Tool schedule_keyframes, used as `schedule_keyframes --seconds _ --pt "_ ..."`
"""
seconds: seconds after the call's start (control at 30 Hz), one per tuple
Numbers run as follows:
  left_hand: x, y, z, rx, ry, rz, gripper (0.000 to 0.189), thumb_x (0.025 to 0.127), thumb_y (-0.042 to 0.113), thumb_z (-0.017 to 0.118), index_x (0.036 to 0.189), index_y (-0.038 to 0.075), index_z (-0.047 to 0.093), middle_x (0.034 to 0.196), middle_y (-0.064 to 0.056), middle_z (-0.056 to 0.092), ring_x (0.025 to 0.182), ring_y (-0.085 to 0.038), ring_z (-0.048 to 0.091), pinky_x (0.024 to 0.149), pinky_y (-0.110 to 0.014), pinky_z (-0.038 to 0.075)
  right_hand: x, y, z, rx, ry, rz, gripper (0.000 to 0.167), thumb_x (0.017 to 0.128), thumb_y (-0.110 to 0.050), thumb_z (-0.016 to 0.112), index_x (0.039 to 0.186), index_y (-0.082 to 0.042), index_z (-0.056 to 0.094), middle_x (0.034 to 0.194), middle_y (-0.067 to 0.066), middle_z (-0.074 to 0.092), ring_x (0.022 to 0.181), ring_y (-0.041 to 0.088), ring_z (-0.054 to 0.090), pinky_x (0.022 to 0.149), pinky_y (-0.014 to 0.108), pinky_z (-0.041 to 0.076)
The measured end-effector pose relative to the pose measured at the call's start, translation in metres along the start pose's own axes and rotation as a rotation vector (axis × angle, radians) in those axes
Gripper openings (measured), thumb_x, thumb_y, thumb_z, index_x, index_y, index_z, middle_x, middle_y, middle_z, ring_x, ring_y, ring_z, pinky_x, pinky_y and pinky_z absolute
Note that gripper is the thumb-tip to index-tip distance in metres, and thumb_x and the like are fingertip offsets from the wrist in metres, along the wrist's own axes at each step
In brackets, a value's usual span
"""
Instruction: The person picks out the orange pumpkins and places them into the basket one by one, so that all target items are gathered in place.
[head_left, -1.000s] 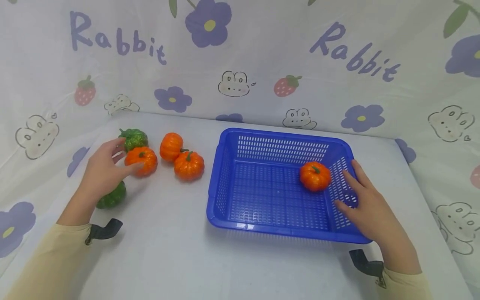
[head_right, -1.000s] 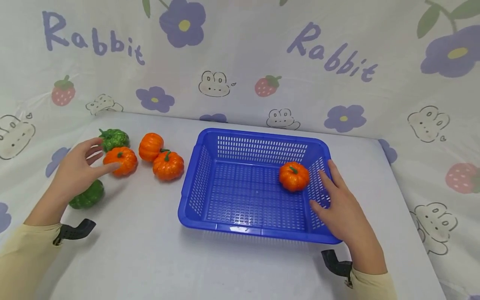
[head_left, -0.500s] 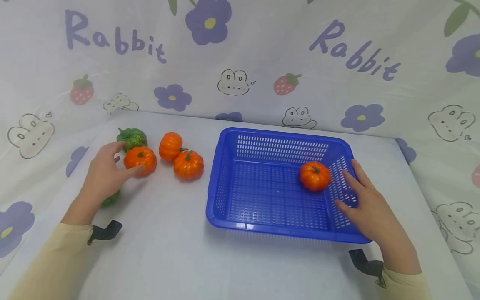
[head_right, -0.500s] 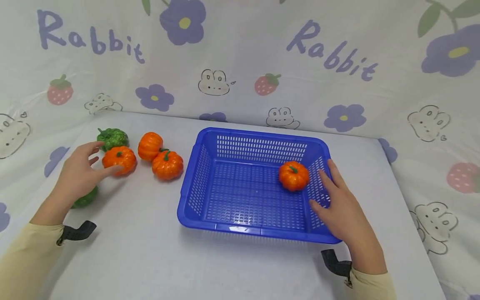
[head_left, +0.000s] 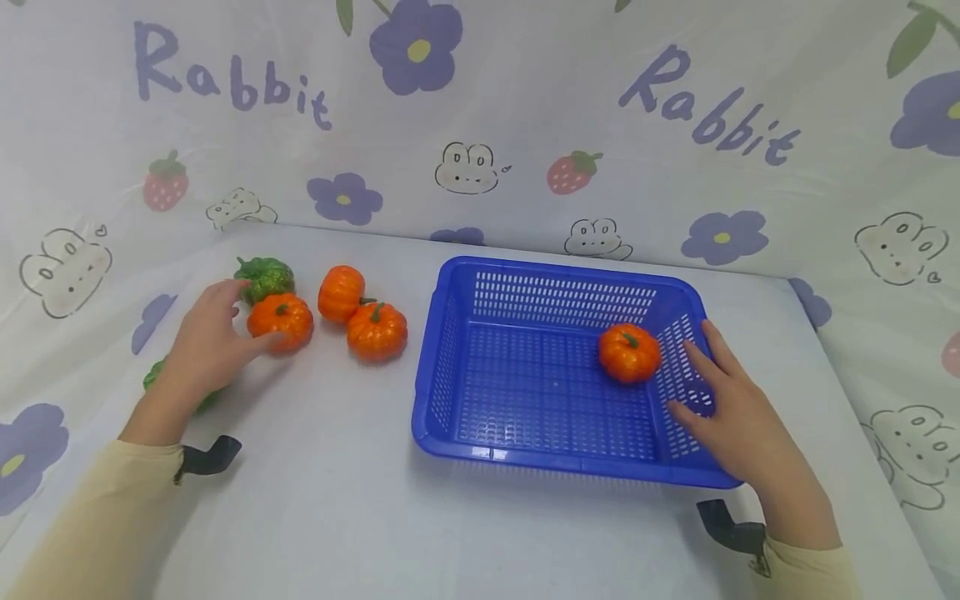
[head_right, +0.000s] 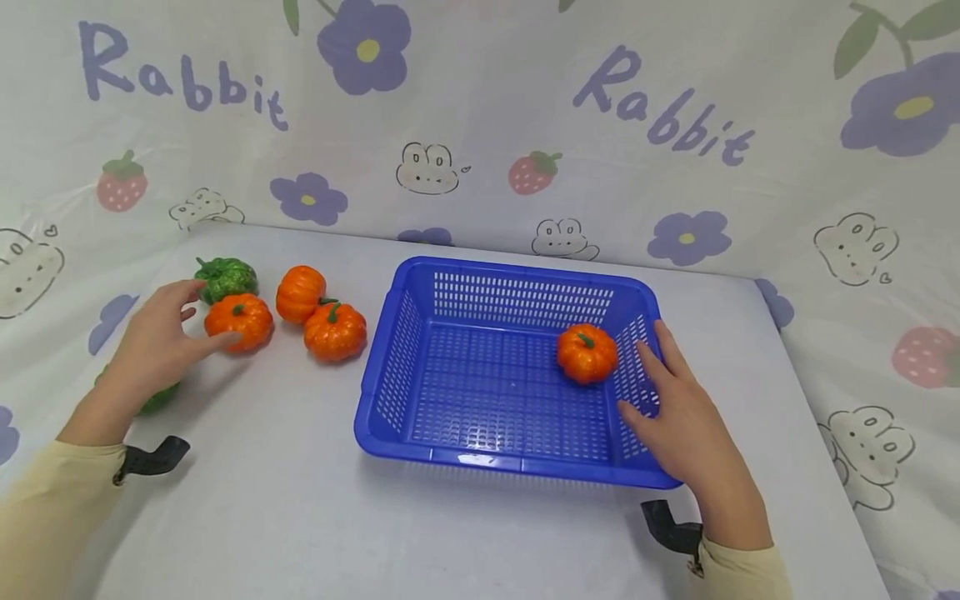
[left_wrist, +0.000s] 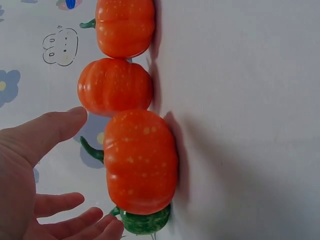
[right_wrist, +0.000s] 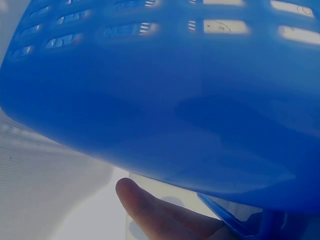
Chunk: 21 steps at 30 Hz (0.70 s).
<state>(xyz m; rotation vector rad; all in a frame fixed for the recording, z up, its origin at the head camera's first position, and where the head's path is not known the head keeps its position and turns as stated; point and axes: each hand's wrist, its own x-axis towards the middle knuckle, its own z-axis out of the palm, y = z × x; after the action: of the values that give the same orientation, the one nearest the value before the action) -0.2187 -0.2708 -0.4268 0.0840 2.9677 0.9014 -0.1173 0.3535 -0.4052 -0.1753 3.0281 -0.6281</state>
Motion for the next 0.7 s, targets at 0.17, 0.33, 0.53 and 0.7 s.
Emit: schedule_keyframes --seconds 0.17,0.33,0.53,0.7 --pt "0.003 0.002 0.008 -0.046 -0.029 -0.054 0.104 0.096 0.043 0.084 0.166 -0.007 0.026 0.160 -0.037 0.036 0.138 -0.057 0.044 0.110 -0.073 0.044 -0.001 -0.001 -0.001 0.006 0.003 0.000 0.088 0.099 -0.020 0.079 0.167 0.004 0.029 0.181 0.018 -0.002 0.151 0.063 0.027 0.107 0.082 0.035" --pt "0.004 0.002 0.012 -0.079 -0.041 -0.084 0.109 0.093 0.046 0.086 0.167 -0.007 0.025 0.161 -0.037 0.035 0.141 -0.057 0.041 0.113 -0.073 0.042 0.000 -0.002 -0.003 0.006 -0.003 0.005 0.087 0.100 -0.019 0.078 0.168 0.004 0.028 0.180 0.018 -0.004 0.152 0.063 0.025 0.108 0.082 0.033" --pt "0.005 0.000 0.013 -0.077 -0.039 -0.094 0.103 0.095 0.038 0.085 0.166 -0.008 0.026 0.159 -0.039 0.036 0.140 -0.058 0.042 0.112 -0.072 0.043 0.000 -0.003 -0.003 -0.002 -0.010 0.016 0.088 0.100 -0.020 0.078 0.168 0.003 0.027 0.181 0.017 -0.005 0.152 0.062 0.025 0.107 0.082 0.034" --pt "0.007 -0.003 0.014 -0.077 -0.048 -0.113 0.103 0.096 0.036 0.085 0.166 -0.010 0.024 0.157 -0.039 0.037 0.138 -0.058 0.044 0.112 -0.071 0.043 -0.001 -0.002 -0.003 0.002 -0.011 0.015 0.088 0.100 -0.020 0.078 0.168 0.003 0.027 0.181 0.017 -0.005 0.152 0.062 0.025 0.107 0.082 0.034"
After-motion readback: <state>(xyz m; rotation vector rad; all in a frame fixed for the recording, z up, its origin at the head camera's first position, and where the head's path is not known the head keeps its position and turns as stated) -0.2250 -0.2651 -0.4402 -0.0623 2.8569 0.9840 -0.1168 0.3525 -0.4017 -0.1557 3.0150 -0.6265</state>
